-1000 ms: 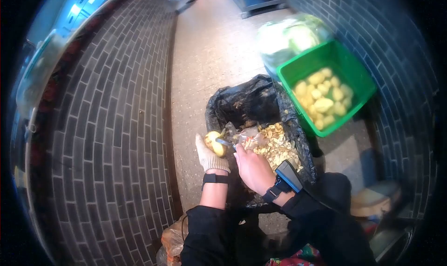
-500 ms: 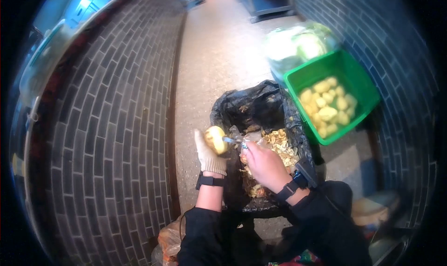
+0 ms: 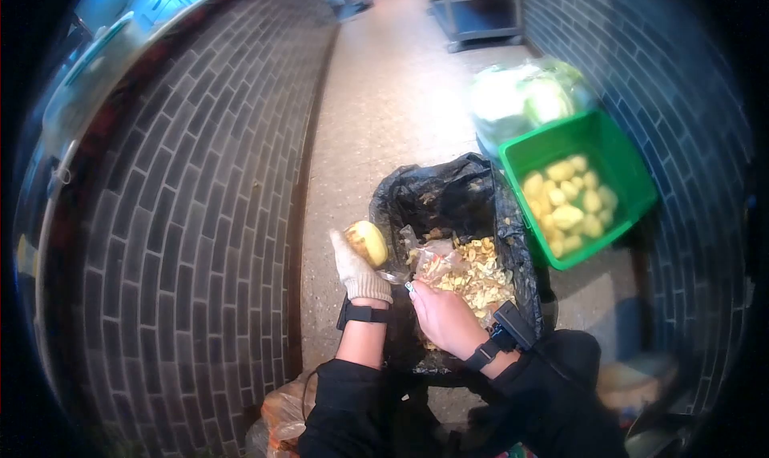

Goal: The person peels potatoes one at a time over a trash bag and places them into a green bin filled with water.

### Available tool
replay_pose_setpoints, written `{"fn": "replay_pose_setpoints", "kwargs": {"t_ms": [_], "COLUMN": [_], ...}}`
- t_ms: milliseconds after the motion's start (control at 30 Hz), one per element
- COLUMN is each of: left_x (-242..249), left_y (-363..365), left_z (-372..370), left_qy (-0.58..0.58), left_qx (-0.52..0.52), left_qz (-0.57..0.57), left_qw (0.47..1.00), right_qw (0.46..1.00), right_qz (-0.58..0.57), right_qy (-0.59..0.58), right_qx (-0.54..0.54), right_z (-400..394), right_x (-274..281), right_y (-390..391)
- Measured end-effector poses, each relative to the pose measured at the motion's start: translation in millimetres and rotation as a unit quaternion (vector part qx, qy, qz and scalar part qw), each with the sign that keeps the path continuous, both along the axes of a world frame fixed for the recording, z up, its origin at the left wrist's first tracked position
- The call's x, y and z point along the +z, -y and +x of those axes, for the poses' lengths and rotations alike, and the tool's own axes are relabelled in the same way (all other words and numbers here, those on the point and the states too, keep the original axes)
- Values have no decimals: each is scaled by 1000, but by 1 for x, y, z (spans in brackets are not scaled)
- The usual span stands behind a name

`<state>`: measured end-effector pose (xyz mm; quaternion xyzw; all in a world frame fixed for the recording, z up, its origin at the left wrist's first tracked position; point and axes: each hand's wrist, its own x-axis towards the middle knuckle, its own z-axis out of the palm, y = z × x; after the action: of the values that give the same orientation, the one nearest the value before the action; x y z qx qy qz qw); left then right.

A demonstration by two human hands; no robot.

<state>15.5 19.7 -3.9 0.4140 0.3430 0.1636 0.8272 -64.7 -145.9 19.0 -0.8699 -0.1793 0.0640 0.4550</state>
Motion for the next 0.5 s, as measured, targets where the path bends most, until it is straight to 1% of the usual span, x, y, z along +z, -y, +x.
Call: {"fn": "replay_pose_setpoints", "kwargs": {"t_ms": [33,67,100,133,167,200,233,267,300,333,367,400,433,500], "left_x": [6,11,13,11,7,7,9,9,21,11,-16,2,18,3], "left_y": [2,3,2,1,-1,1,6,5,12,3,-7,4,11,9], "left_z": [-3,-6,-8,-12,-15,-14,-10,-8,-12,-11,-4,-6,-14,-10], "left_qy": [2,-9,-19,-16,15,53,53,23,20,27,52,53,50,62], "left_qx": [3,-14,-31,-28,-61,-101,-103,-109,-135,-161,-180,-194,-201,-192], "left_qz": [-1,-25,-49,-51,-82,-115,-100,-142,-142,-183,-226,-211,-196,-218], "left_qw": [1000,1000,998,998,995,987,988,984,980,970,956,957,959,955], "right_qw": [1000,1000,1000,1000,999,995,998,997,996,993,988,977,964,984], "right_qz": [20,-8,-9,9,28,52,44,36,23,81,140,199,236,171], "right_qy": [-3,-15,-13,-17,-17,61,-4,34,68,50,28,-55,-99,-28], "right_qx": [17,20,24,5,-16,-55,-50,-57,-62,-65,-60,-56,-68,-42], "right_z": [-1,1,3,6,11,15,16,20,24,25,26,28,29,35], "right_x": [0,2,5,7,10,2,12,1,-9,-1,7,11,19,7], "right_y": [0,1,4,6,9,8,13,13,15,18,19,21,23,28]}}
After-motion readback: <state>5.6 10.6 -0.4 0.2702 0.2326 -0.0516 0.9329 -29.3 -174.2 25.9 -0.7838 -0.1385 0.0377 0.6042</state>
